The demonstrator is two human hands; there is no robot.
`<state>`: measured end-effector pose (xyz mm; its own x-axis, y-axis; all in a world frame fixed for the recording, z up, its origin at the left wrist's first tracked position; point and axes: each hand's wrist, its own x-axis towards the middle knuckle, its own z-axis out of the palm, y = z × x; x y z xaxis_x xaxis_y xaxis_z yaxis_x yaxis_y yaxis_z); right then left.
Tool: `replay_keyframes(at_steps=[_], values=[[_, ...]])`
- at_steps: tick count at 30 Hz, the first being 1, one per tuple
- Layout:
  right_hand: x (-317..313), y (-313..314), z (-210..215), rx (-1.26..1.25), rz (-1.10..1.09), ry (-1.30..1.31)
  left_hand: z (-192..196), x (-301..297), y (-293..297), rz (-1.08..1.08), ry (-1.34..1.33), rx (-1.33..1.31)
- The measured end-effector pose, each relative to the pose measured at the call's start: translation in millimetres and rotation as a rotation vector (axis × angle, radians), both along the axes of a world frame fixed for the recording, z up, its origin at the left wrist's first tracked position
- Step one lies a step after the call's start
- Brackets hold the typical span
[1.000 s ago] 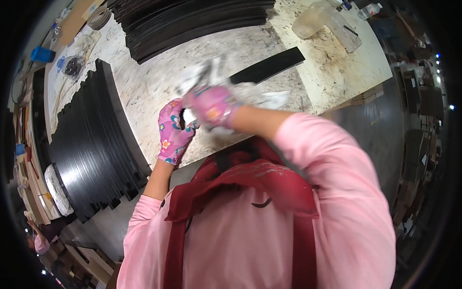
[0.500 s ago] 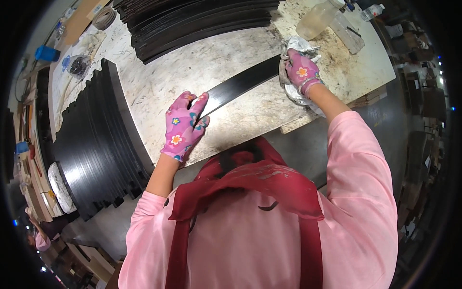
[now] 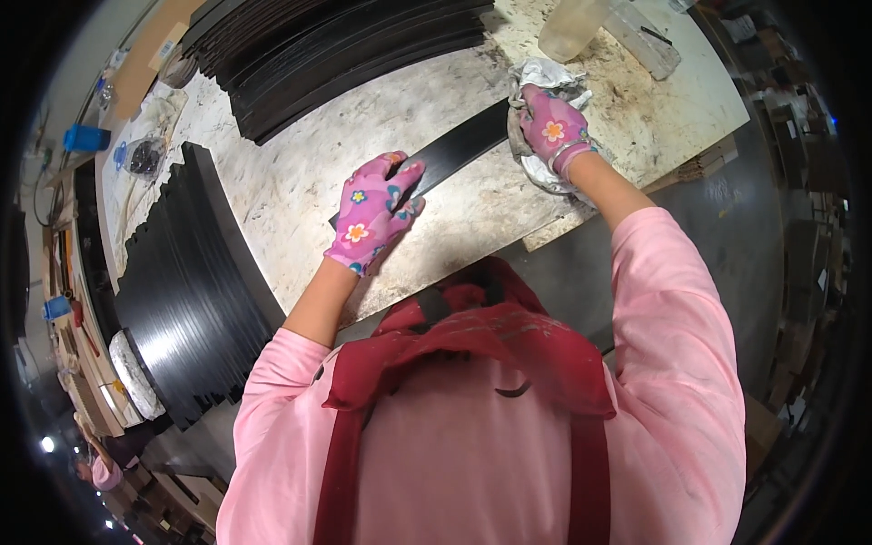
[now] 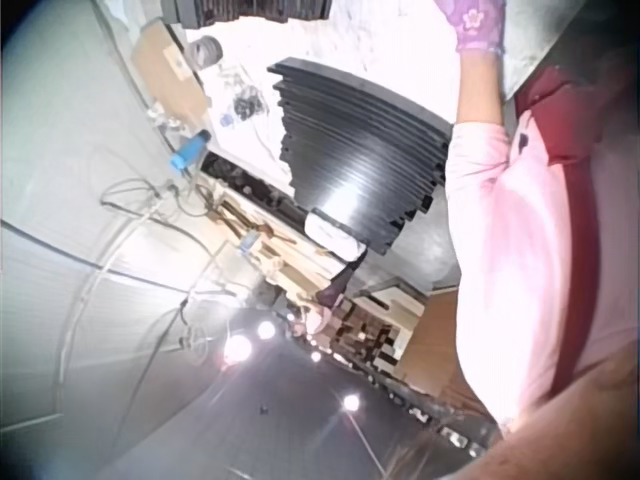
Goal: The person wipes long black slats with a cloth, handling the slats one at a time and applying liquid from a bottle onto the cloth as needed.
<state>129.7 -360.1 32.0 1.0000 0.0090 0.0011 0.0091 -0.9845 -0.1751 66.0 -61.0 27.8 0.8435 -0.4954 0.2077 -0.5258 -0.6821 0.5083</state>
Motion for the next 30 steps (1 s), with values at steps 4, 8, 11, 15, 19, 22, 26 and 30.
replay_keyframes(at_steps=[4,8,11,15,19,22,26,30], values=[[-1,0,2,0.011,-0.021,0.025,-9,-1,2,-0.022,-0.001,-0.075],[0,-5,-6,0.006,-0.002,-0.013,-2,4,-8,-0.003,0.003,-0.03],[0,-3,-3,0.03,-0.01,0.021,-7,8,-13,-0.024,0.041,-0.027],[1,-2,-3,0.024,0.011,0.001,-5,8,-17,-0.013,0.004,-0.079],[0,-6,-6,0.025,0.016,-0.002,-6,8,-10,0.018,0.038,-0.05],[-1,-7,-9,0.028,0.005,-0.007,-7,1,0,0.066,-0.001,-0.004],[1,-5,-7,0.042,0.006,0.003,-4,6,4,0.034,0.053,-0.007],[2,-8,-8,0.029,0.006,0.025,11,-4,12,0.008,0.059,0.014]])
